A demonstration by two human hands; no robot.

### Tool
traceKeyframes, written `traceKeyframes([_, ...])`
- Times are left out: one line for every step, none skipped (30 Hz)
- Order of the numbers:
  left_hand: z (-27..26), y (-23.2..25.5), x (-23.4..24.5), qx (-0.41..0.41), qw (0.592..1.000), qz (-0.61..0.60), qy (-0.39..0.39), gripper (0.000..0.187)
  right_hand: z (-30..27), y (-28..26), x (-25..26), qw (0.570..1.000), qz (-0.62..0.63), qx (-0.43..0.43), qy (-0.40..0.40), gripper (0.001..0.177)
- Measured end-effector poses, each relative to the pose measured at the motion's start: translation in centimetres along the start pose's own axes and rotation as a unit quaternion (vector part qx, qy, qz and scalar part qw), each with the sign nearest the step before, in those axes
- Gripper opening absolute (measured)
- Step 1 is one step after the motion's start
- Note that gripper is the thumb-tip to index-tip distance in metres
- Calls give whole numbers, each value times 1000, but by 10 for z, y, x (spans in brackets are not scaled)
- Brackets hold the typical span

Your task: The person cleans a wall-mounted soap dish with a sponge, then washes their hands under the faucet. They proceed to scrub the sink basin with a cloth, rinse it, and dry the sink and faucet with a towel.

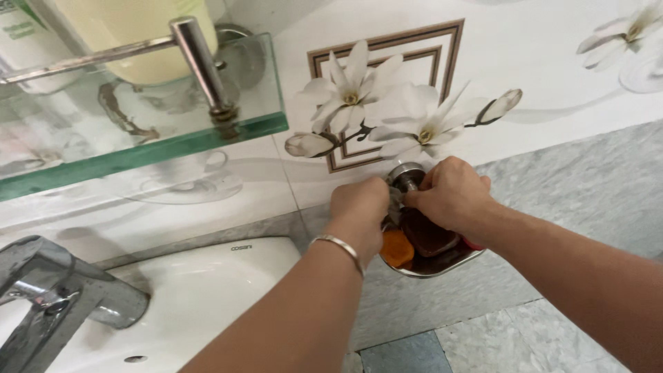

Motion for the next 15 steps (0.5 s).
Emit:
traceKeyframes([4,-3,-2,8,1000,-3,-12,30,0,0,0,1000,1,-5,-4,35])
traceKeyframes([8,-8,-4,17,1000,-7,-24,29,-1,0,0,1000,1,-9,-9,35])
traceKeyframes([12,-12,-6,26,999,-11,-35,29,-2,0,0,1000,2,-13,-14,35])
traceKeyframes([16,-15,-10,30,998,-34,-51,29,-4,-1,1,1000,4,-8,-8,35])
traceKeyframes([21,-18,-15,34,996,-57,-67,30,-6,-2,2,1000,6,-3,-1,34])
traceKeyframes([25,-21,-20,38,993,-80,-83,30,-7,-3,4,1000,9,1,5,34])
traceKeyframes([29,-28,-19,64,994,-52,-72,30,-8,-3,4,1000,12,-5,-2,34])
traceKeyframes([33,-34,-17,90,994,-24,-59,29,-9,-2,4,1000,15,-10,-10,33])
traceKeyframes([37,-42,-16,116,992,4,-47,29,-9,-2,3,1000,19,-15,-17,33])
traceKeyframes([41,-42,-23,99,993,-35,-60,29,-10,-2,4,1000,17,-14,-17,33])
traceKeyframes([45,-42,-29,82,991,-74,-73,30,-10,-2,4,1000,16,-13,-17,33])
traceKeyframes([47,-40,-32,64,988,-114,-84,31,-11,-3,4,1000,15,-9,-18,33])
traceKeyframes([48,-38,-33,55,989,-115,-73,30,-10,-3,5,1000,15,-9,-13,32])
traceKeyframes([47,-38,-34,47,990,-116,-59,29,-10,-3,5,1000,15,-8,-12,32])
traceKeyframes([44,-36,-33,40,991,-117,-45,28,-10,-3,4,1000,14,-7,-11,32])
Point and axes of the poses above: each hand's wrist, its own z-axis towards the middle knuckle, its own x-axis out of the back of the hand, y = z × x, the point moved 9 cm from there along z, towards the middle knuckle, and after that the axes turned 9 degrees about -x, right-handed, at the moved point
